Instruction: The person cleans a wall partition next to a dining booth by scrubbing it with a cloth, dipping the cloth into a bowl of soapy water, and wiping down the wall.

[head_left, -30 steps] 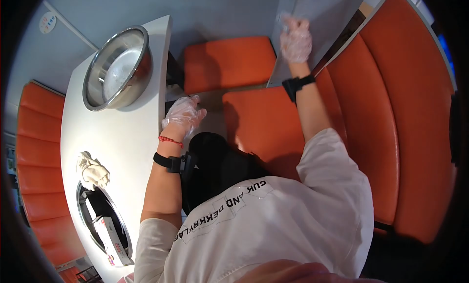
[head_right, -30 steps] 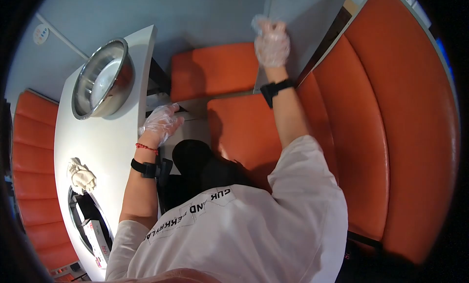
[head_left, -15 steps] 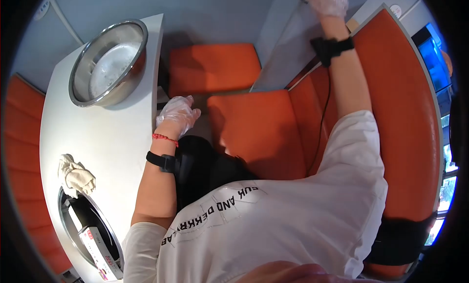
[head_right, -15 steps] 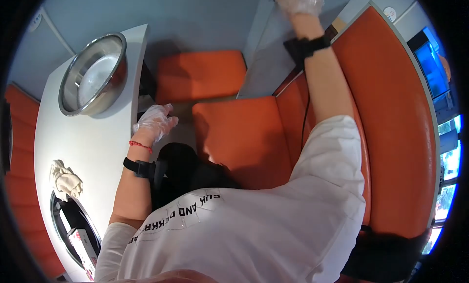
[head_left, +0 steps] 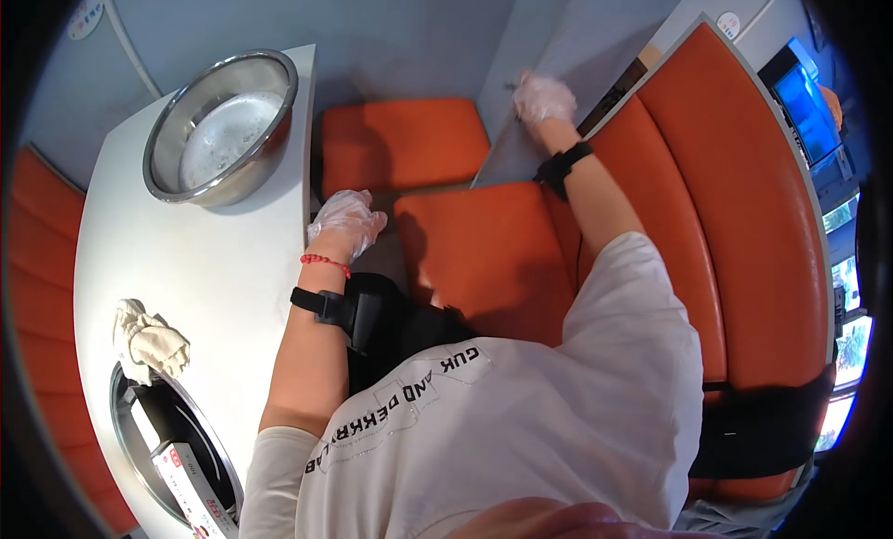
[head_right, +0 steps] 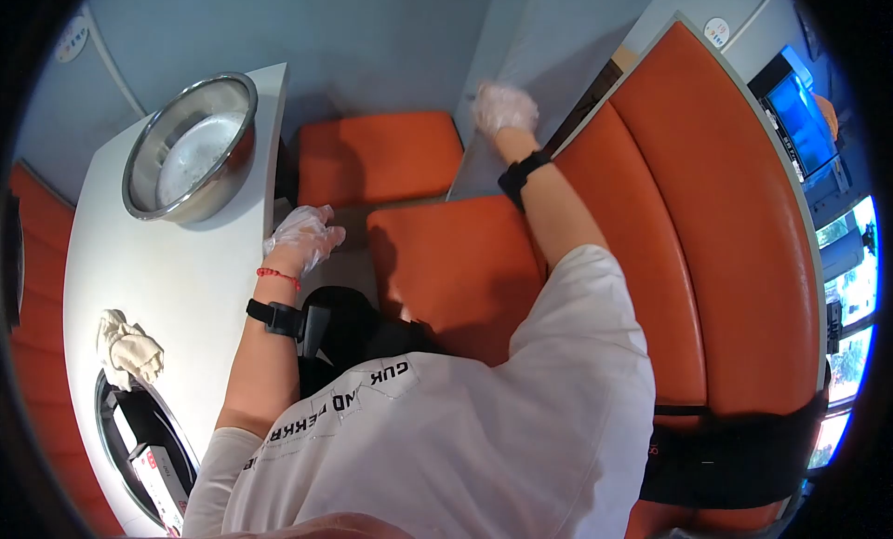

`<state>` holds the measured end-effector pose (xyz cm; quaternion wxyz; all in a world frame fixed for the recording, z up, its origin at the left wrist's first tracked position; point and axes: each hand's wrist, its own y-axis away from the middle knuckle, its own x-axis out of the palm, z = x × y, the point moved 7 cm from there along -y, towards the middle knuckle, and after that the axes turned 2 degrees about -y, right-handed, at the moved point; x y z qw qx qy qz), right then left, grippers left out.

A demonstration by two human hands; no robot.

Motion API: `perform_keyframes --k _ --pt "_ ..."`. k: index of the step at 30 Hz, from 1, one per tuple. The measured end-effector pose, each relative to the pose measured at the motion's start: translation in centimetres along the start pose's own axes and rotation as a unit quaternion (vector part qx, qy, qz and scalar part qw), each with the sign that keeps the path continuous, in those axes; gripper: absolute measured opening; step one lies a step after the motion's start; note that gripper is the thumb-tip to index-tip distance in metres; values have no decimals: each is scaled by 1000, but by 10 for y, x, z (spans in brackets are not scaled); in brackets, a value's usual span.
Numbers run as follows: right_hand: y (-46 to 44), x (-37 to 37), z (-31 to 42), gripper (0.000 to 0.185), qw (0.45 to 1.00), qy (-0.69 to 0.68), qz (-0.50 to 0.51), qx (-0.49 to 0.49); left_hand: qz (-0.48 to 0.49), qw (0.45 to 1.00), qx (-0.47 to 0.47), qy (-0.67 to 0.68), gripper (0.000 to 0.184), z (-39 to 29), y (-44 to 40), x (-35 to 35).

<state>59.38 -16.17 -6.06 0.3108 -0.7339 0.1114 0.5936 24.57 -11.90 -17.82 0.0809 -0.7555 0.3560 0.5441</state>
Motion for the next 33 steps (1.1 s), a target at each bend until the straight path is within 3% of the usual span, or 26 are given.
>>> perform_keyframes --k 5,8,13,17,18,21,23,26,29,31,33 --pt "-46 -146 -17 29 983 -28 -180 2 -9 1000 6 5 47 4 -6 3" --pt "-35 -139 -10 28 982 -21 -187 -5 -7 1000 4 0 54 2 -1 1" --pt "-8 -2 -3 26 1000 -7 -6 23 21 999 -12 -23 54 -7 4 -8" --pt "-13 9 11 26 991 46 125 5 6 1000 3 -7 56 3 -4 1" --pt "-22 -20 7 35 994 45 96 23 14 1000 -5 -6 56 1 -1 -1" --pt "-47 -144 -9 30 986 -11 -165 35 27 999 -28 2 55 -5 6 -8" --pt "-61 -199 -19 29 970 -7 -245 6 22 999 -32 10 56 -5 7 -10" --pt "-44 -241 -15 28 969 -25 -243 43 1 999 -23 46 55 9 -8 5" --pt "-39 -178 -17 30 976 -24 -217 2 -11 999 -19 31 54 9 -9 4" --pt "-30 -126 -11 35 993 1 -112 27 -47 999 13 -5 53 11 -12 7" --pt "-32 -95 -4 33 997 6 -70 33 -45 999 15 -2 52 9 -9 4"
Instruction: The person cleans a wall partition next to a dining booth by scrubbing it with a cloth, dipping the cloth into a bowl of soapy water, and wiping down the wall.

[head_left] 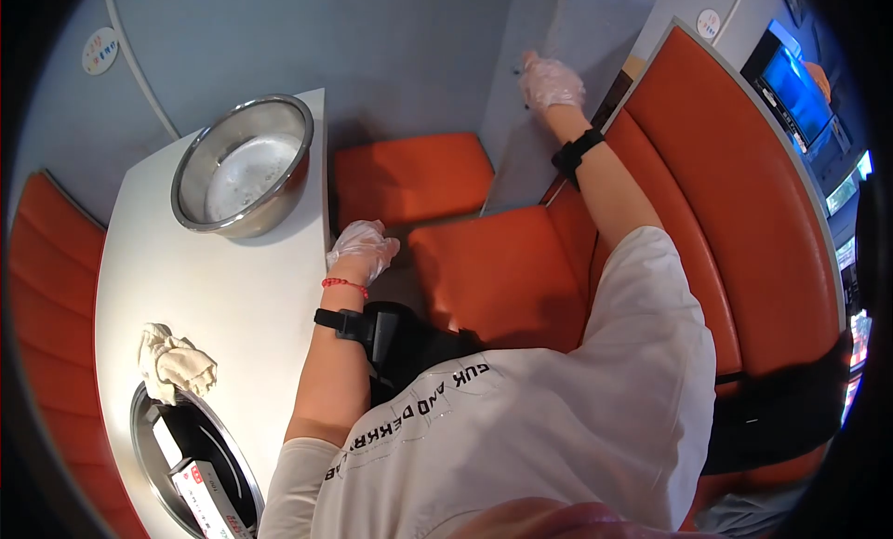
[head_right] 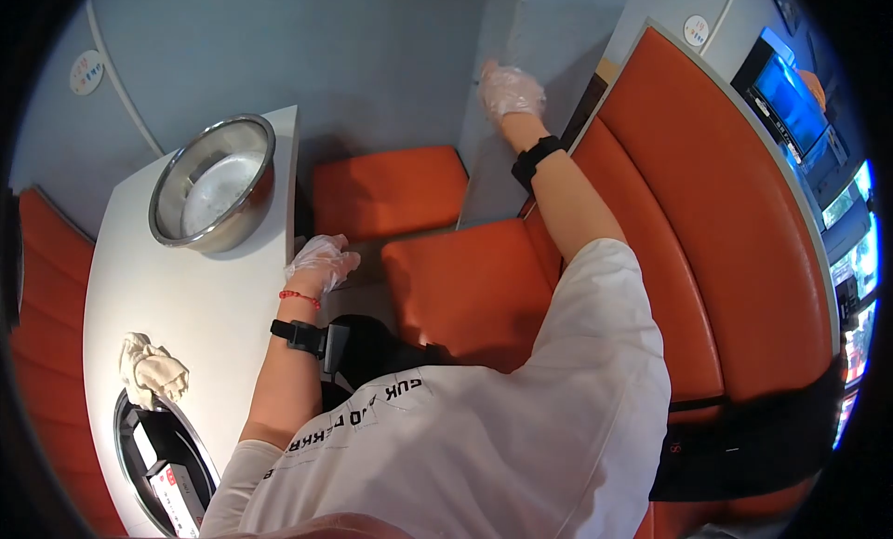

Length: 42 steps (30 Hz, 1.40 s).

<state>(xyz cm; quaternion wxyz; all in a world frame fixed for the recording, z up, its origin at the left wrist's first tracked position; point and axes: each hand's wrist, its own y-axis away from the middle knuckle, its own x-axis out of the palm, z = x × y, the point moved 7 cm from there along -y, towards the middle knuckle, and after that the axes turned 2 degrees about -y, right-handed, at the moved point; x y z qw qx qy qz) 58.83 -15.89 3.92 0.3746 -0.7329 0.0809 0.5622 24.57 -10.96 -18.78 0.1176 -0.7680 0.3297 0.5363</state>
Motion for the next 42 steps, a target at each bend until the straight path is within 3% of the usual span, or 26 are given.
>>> perform_keyframes --k 2,6,8,10,13,20,21,23,25,28,29,32,35,37,39,40,42 --pt "-7 -6 -4 31 1000 -17 -21 8 39 998 -33 38 52 -4 4 -4" --pt "-24 -96 -15 32 987 -88 -134 -3 3 1000 -9 12 53 -1 0 1" --pt "-20 -97 -14 33 986 -77 -147 -25 -19 999 9 -24 53 -4 1 -3" --pt "-17 -64 -7 32 989 -30 -139 -49 7 1000 -11 15 53 -4 3 -3" --pt "12 -17 -6 30 992 -74 -81 -59 6 999 -15 32 53 -2 5 -4" --pt "96 200 2 29 983 -43 179 19 24 999 -17 12 54 -11 8 -8" --pt "113 273 -6 34 973 -54 222 18 28 999 -22 18 55 -11 8 -6" --pt "139 315 -13 41 937 -170 294 81 29 998 -36 31 56 -8 5 -4" --pt "184 267 -16 48 839 -366 345 208 36 999 -16 33 56 -13 1 -7" --pt "216 274 -27 56 724 -567 271 285 48 998 18 34 57 -16 -1 3" --pt "228 285 -30 57 553 -717 235 354 48 998 31 34 57 -19 -2 5" --pt "233 226 -20 52 343 -877 251 227 28 993 95 66 62 -39 3 8" --pt "238 187 -15 44 237 -926 274 107 38 978 128 158 67 -81 19 13" --pt "245 166 -12 41 198 -939 243 142 76 943 133 295 71 -113 23 28" --pt "260 160 -3 39 133 -952 212 177 42 916 127 378 76 -132 17 52" --pt "267 159 0 34 161 -944 213 195 30 904 117 410 78 -142 16 61" --pt "278 152 14 40 112 -945 214 222 11 889 89 450 81 -178 15 69"
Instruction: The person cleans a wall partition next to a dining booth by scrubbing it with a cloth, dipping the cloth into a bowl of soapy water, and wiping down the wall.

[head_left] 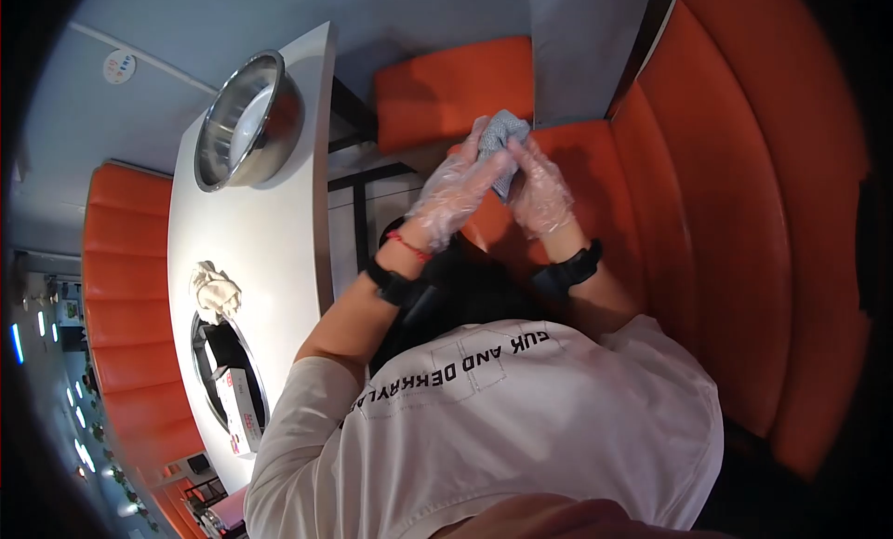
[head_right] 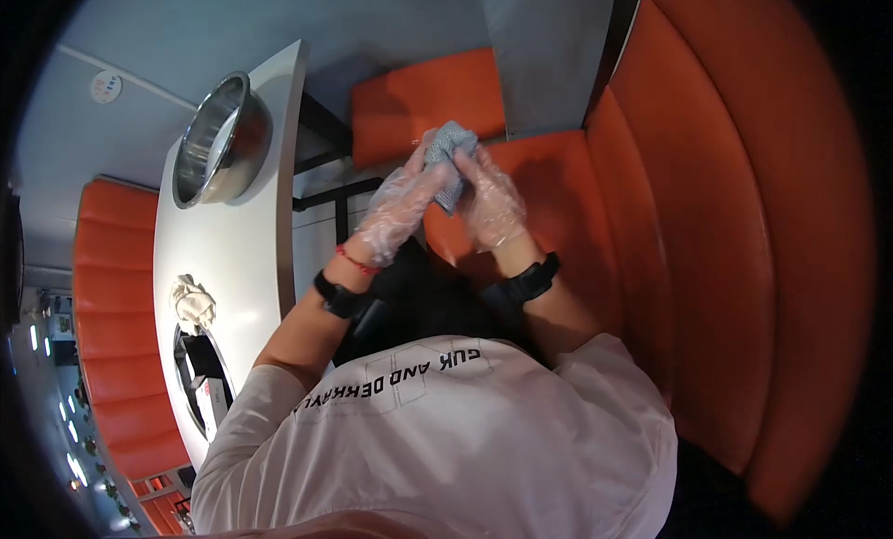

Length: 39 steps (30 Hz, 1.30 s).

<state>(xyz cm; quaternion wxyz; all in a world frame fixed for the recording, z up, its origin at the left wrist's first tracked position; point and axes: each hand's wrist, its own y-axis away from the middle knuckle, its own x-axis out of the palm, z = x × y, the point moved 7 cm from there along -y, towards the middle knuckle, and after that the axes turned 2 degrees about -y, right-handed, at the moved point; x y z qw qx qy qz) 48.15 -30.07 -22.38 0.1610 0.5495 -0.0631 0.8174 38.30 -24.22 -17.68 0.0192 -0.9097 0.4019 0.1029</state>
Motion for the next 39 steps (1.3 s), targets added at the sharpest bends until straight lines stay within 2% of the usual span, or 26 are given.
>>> perform_keyframes --k 1,2,3,4,5,7,8,9,10,12,13,14,16,17,19,21,23,24,25,27,30,31,34,35,37,39 --pt "1 -13 4 40 978 195 28 -71 -16 1000 -12 9 83 -11 -3 13" --pt "4 -27 9 41 914 377 28 -150 -25 999 -19 -33 81 -19 -5 21" --pt "0 -37 2 41 983 168 1 -77 -34 996 -27 -74 79 -27 -8 26" --pt "-4 -44 -8 42 999 -47 -28 1 -42 992 -35 -112 77 -30 -13 31" --pt "-10 -56 -3 53 997 29 -76 2 -90 984 -35 -152 65 -8 -23 32" --pt "-8 -59 28 61 955 284 -86 5 -63 997 -28 -35 63 12 -41 47" --pt "-4 -58 46 66 909 407 -90 6 -48 998 -26 26 63 23 -49 52" --pt "2 -63 65 68 794 579 -179 57 -27 999 -44 4 59 35 -58 52" --pt "5 -73 89 70 636 720 -255 106 -38 999 -39 -3 59 44 -64 52" --pt "-5 -118 117 50 586 769 -250 -56 -62 998 -27 -19 58 28 -72 50" --pt "-7 -139 130 40 545 789 -249 -133 -107 991 16 -73 54 37 -93 42" --pt "-5 -159 136 38 500 816 -252 -142 -157 978 53 -130 50 46 -112 33" --pt "7 -218 144 34 407 863 -257 -156 -223 952 150 -143 46 1 -125 24" --pt "14 -222 134 34 356 884 -239 -186 -251 923 230 -178 40 -29 -129 22" --pt "27 -227 117 34 253 914 -198 -248 -250 879 327 -243 34 -82 -133 25" --pt "25 -225 119 35 260 913 -208 -235 -198 859 361 -303 28 -109 -142 30" --pt "26 -218 120 35 261 913 -209 -234 -88 912 385 -109 27 -98 -175 34" --pt "25 -214 120 34 258 912 -207 -242 -34 920 390 -7 29 -92 -191 36" --pt "25 -211 121 33 254 911 -205 -250 -98 901 406 -113 30 -85 -197 34" --pt "23 -211 121 33 249 914 -202 -247 -219 820 423 -318 33 -66 -203 34" --pt "22 -211 122 34 258 911 -204 -248 -253 723 506 -396 31 -52 -200 51" --pt "23 -212 121 34 266 910 -202 -246 -298 714 512 -373 30 -41 -205 55" --pt "20 -216 121 34 282 905 -218 -231 -217 782 411 -415 30 -25 -210 66" --pt "20 -218 122 34 289 904 -217 -227 -237 766 425 -420 29 1 -211 68" --pt "16 -226 124 34 301 900 -221 -224 -188 791 388 -434 35 39 -212 79" --pt "3 -239 126 30 319 889 -280 -171 -149 829 328 -428 40 69 -217 86"
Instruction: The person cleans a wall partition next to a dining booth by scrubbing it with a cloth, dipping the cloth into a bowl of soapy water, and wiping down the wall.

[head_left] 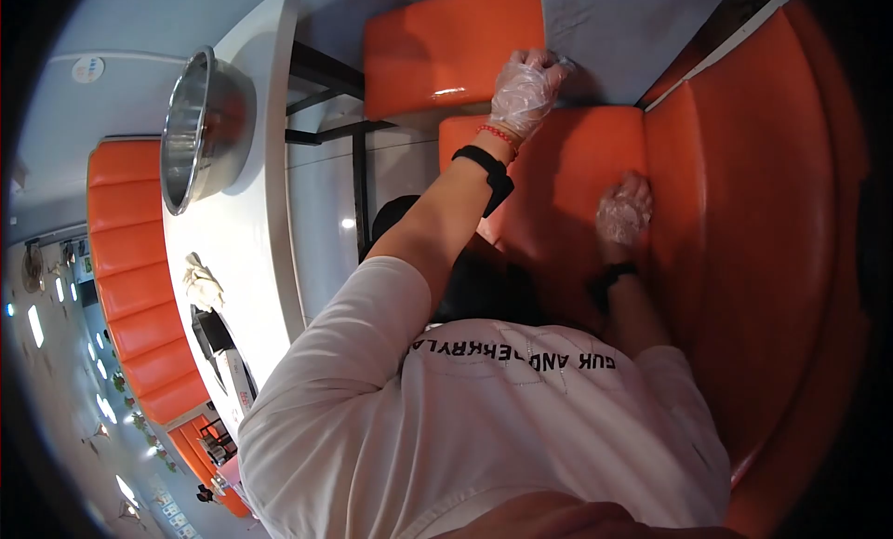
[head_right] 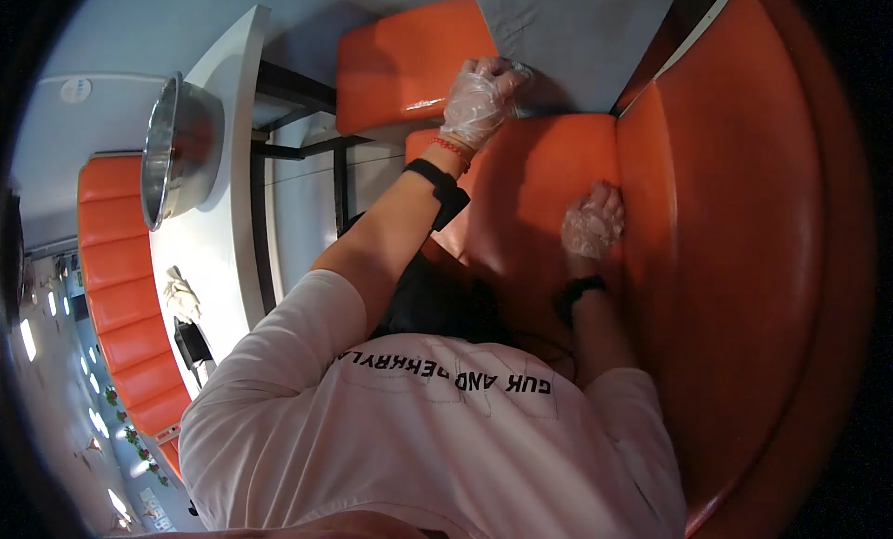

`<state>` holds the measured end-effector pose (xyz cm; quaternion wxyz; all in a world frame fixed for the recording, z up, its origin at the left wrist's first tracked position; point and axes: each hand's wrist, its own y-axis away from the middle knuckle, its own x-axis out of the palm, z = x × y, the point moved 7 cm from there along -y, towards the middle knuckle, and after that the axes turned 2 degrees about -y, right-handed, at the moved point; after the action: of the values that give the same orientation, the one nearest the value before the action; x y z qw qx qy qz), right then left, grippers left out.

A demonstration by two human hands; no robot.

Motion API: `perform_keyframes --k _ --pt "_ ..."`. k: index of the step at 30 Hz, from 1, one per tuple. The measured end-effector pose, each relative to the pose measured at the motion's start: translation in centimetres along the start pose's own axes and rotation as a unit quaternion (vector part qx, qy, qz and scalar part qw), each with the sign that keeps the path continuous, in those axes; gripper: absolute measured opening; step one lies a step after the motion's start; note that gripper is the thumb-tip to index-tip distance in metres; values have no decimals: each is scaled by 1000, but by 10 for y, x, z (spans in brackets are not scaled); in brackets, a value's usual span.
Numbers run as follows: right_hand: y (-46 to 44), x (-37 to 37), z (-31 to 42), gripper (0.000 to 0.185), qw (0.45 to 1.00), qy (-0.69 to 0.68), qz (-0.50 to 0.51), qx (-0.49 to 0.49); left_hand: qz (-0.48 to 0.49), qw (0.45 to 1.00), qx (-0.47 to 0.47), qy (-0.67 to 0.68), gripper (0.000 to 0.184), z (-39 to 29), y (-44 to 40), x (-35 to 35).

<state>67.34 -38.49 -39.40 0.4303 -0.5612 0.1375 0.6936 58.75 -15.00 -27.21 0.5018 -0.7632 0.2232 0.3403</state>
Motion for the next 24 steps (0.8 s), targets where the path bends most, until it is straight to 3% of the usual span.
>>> perform_keyframes --k 3,6,9,12,15,20,23,24 --pt "2 -2 6 27 999 14 -20 46 86 996 -31 -21 42 6 10 20" --pt "-3 0 4 26 998 17 -54 35 32 998 -33 34 44 3 -15 -2" --pt "3 2 7 27 998 14 -63 25 -176 982 66 15 29 -37 -64 -85" --pt "1 3 6 27 996 24 -89 7 -167 980 103 -20 28 -39 -67 -86" --pt "1 5 7 26 995 31 -94 -1 -118 986 115 -30 29 -25 -44 -46" --pt "1 7 6 29 997 35 -61 17 78 992 48 -93 30 -7 1 20" --pt "-3 5 7 31 996 35 -86 10 89 996 -26 -14 29 17 12 40" --pt "-1 8 4 32 996 33 -84 8 86 996 13 -35 27 1 2 19"
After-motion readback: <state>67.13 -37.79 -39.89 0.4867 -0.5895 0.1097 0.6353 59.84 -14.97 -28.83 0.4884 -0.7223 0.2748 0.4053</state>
